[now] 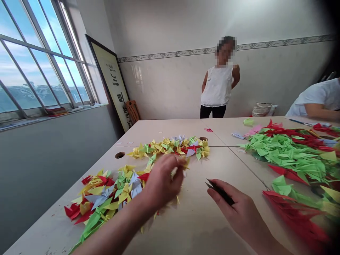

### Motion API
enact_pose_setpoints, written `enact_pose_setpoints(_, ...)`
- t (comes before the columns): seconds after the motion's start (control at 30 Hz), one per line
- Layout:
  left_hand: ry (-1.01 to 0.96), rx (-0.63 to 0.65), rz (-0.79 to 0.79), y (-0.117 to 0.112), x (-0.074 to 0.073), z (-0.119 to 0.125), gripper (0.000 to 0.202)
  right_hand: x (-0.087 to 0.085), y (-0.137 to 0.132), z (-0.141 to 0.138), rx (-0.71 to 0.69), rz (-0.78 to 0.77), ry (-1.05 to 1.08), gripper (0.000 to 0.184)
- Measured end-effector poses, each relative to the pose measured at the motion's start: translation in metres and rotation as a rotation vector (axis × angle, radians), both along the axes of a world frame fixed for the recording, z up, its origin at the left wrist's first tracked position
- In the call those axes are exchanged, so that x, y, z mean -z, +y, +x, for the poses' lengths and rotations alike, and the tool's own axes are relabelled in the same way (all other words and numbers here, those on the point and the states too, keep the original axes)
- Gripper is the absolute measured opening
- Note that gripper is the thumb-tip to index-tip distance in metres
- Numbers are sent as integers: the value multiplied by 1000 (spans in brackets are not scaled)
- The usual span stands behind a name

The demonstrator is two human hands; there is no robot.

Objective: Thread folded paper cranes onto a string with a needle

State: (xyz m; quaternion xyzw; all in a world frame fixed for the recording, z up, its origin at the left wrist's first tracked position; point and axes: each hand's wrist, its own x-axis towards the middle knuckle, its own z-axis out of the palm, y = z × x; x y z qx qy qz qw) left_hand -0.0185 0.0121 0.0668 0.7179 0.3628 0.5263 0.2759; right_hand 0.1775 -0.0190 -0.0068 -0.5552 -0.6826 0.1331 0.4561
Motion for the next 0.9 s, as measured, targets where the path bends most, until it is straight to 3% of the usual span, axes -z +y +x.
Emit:
enact_pose_setpoints(0.07, 143, -127, -39, 4, -16, -26, 20, 2, 2, 0, 4, -59, 18, 32)
enact_pose_setpoints(0.17, 559, -261, -99, 10, -29, -69, 24, 5, 4, -1, 3, -107, 26, 32)
enact_pose_setpoints(0.23, 768, -222, -185, 17, -34, -92, 28, 7, 5, -1, 2, -126, 33, 33)
enact_pose_setpoints(0.33, 924, -163, -227, 40, -36, -108, 27, 8, 6, 0, -11, -145, 53, 33)
enact_pose_setpoints(0.43, 1001, -226, -77, 76, -29, -106, 28, 10, 8, 2, 7, -164, 77, 34)
enact_pose_setpoints(0.6, 1043, -134, -47, 123, -2, -93, 21, 9, 10, 6, 31, -161, 102, 35)
enact_pose_setpoints(0.73, 1011, -98, -66, 132, 9, -95, 6, 8, 11, 7, 27, -170, 102, 36)
enact_pose_setpoints(0.9, 849, -184, 0, 121, -10, -93, 2, 8, 12, 5, 2, -192, 140, 37)
